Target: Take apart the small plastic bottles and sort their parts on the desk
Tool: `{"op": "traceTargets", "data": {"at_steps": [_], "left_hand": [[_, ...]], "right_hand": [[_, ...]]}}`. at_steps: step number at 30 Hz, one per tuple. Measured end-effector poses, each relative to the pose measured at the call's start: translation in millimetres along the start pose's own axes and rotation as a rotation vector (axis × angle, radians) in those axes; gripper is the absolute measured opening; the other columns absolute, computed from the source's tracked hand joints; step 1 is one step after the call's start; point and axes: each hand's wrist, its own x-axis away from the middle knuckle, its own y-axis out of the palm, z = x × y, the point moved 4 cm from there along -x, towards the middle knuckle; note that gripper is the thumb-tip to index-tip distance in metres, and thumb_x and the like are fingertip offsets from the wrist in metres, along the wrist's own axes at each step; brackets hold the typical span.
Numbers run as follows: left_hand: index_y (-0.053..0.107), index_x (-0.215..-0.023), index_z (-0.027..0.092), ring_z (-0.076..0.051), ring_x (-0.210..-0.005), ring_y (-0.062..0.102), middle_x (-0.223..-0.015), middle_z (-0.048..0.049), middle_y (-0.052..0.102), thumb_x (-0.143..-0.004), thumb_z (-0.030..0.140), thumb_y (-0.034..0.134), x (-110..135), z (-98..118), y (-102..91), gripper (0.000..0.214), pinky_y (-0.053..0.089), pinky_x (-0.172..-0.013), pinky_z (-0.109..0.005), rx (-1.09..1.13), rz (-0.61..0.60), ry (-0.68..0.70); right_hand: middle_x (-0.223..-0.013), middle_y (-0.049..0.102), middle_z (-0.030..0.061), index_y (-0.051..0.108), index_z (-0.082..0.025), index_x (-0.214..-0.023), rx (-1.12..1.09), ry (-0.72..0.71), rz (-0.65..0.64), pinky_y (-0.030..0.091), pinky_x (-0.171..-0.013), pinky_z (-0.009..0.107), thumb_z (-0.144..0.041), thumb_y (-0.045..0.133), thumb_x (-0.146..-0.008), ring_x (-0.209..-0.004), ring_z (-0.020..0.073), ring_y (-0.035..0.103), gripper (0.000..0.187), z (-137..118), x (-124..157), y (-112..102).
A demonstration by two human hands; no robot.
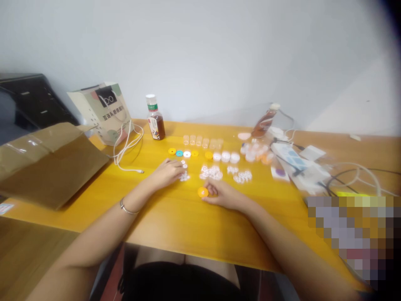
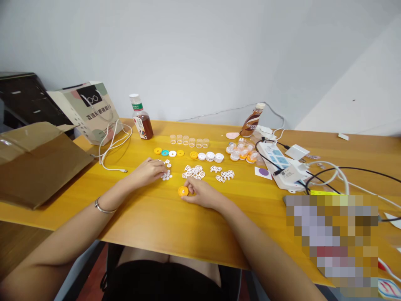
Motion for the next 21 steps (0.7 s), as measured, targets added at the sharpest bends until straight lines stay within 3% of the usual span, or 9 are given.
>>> {"op": "traceTargets", "data": {"at_steps": [6, 12, 16, 21], "left_hand": [[0.059, -0.096, 0.021, -0.016, -0.087, 0.054, -0.094, -0.0042, 0.061, -0.086, 0.015, 0.043, 0, 6, -5.0, 0.021, 0.032, -0.072, -0.028, 0.043, 0.061, 0.016], [0.058, -0.098, 0.019, -0.015, -0.084, 0.052, -0.091, -0.0037, 0.061, -0.089, 0.032, 0.042, -3, 50, -2.8, 0.022, 0.034, -0.075, -0.027, 0.139, 0.114, 0.223], [0.058, -0.085, 0.017, -0.013, -0.077, 0.052, -0.083, -0.0027, 0.061, -0.091, 0.027, 0.038, -5, 69, 7.5, 0.023, 0.032, -0.069, -0.027, 0.01, 0.155, 0.293], [0.057, -0.08, 0.016, -0.012, -0.075, 0.051, -0.079, -0.0027, 0.061, -0.091, 0.019, 0.039, -4, 76, 6.4, 0.021, 0.03, -0.066, -0.028, -0.137, 0.216, 0.4]], "right_hand": [[-0.064, 0.039, -0.0055, 0.045, -0.02, -0.081, 0.005, -0.016, 0.003, 0.028, -0.053, 0.022, -0.031, 0.058, -0.073, -0.057, 0.0091, 0.037, 0.019, 2, 0, 1], [-0.063, 0.038, -0.0057, 0.045, -0.019, -0.082, -0.014, -0.041, 0.007, 0.028, -0.052, 0.022, -0.03, 0.058, -0.073, -0.057, 0.0092, 0.037, 0.019, 3, -1, 2], [-0.063, 0.037, -0.0059, 0.045, -0.019, -0.079, -0.023, -0.074, 0.012, 0.029, -0.052, 0.022, -0.03, 0.059, -0.073, -0.056, 0.0089, 0.035, 0.019, 4, -2, 2], [-0.062, 0.038, -0.0057, 0.043, -0.019, -0.074, -0.058, -0.079, 0.034, 0.03, -0.052, 0.021, -0.03, 0.059, -0.072, -0.056, 0.0088, 0.035, 0.02, 5, -3, 3]]}}
